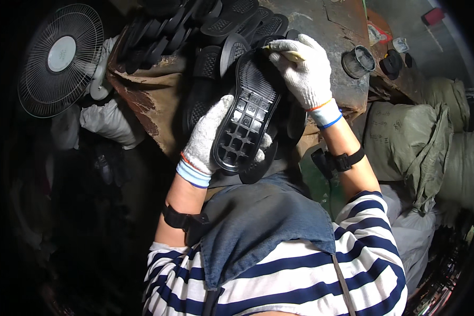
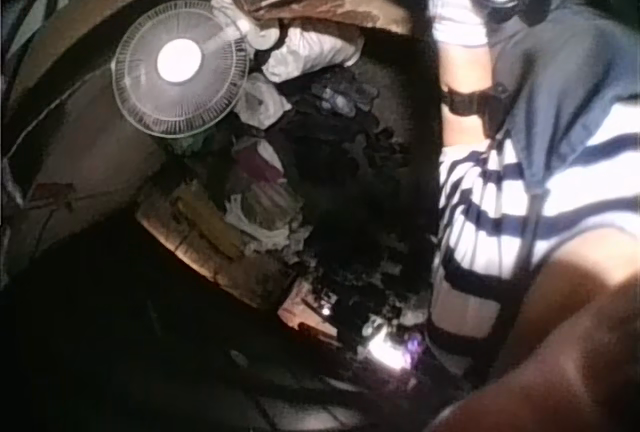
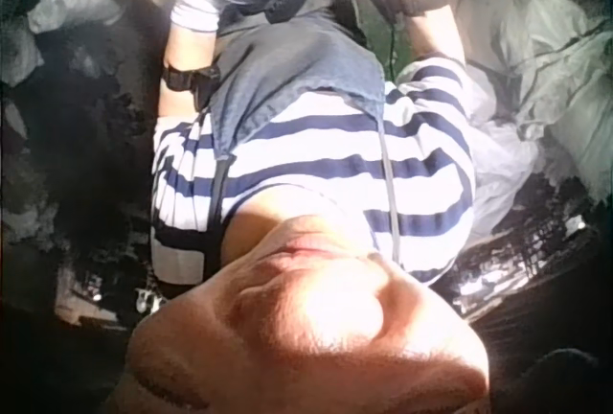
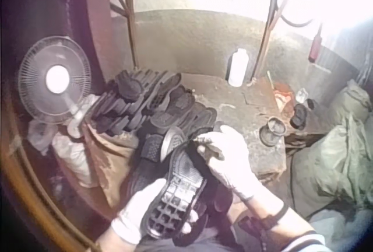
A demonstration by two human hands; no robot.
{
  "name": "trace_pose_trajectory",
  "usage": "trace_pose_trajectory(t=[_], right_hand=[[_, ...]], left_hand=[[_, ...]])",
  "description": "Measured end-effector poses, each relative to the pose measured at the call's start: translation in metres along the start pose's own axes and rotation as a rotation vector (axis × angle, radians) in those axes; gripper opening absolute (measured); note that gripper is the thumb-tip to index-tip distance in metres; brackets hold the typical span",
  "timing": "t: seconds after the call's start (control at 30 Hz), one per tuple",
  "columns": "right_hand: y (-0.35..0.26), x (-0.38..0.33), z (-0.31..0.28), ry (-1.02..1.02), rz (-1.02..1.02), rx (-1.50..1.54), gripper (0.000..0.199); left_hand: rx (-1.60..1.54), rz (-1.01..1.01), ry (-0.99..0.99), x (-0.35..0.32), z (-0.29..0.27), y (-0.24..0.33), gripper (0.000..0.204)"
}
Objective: The person pours liquid from a bottle into a container and then uses a brush to coat the bottom of shoe soles. They pick up the soles one at a time from a pile, apply the liquid, and place them back onto the workbench.
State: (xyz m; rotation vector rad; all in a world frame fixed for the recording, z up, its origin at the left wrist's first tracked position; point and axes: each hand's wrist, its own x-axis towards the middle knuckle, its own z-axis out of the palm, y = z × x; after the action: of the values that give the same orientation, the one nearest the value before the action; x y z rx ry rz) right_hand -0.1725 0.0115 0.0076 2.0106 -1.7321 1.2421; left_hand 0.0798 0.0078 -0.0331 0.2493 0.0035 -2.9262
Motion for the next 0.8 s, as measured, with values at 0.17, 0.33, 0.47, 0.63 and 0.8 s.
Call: trace_pose_trajectory(t=[0.17, 0.33, 0.47, 0.63, 0.8], right_hand=[[-0.014, 0.003, -0.007, 0.062, -0.054, -0.225, 0.009], [-0.062, -0.016, -0.042, -0.038, 0.12, -0.198, 0.007], [-0.097, -0.04, -0.063, -0.19, 0.54, 0.225, 0.014], [-0.075, -0.015, -0.048, 0.011, 0.8, 0.666, 0.024], [0.067, -0.022, 0.013, -0.024, -0.015, -0.282, 0.023]], left_hand=[[0.022, 0.034, 0.072, 0.002, -0.001, -0.003, 0.064], [0.078, 0.212, 0.113, -0.005, -0.012, -0.007, 0.06], [0.001, -0.019, 0.03, -0.004, -0.01, 0.0, 0.06], [0.039, 0.041, 0.067, -0.013, -0.018, -0.001, 0.061], [-0.041, -0.058, 0.0, 0.005, -0.011, -0.001, 0.062]])
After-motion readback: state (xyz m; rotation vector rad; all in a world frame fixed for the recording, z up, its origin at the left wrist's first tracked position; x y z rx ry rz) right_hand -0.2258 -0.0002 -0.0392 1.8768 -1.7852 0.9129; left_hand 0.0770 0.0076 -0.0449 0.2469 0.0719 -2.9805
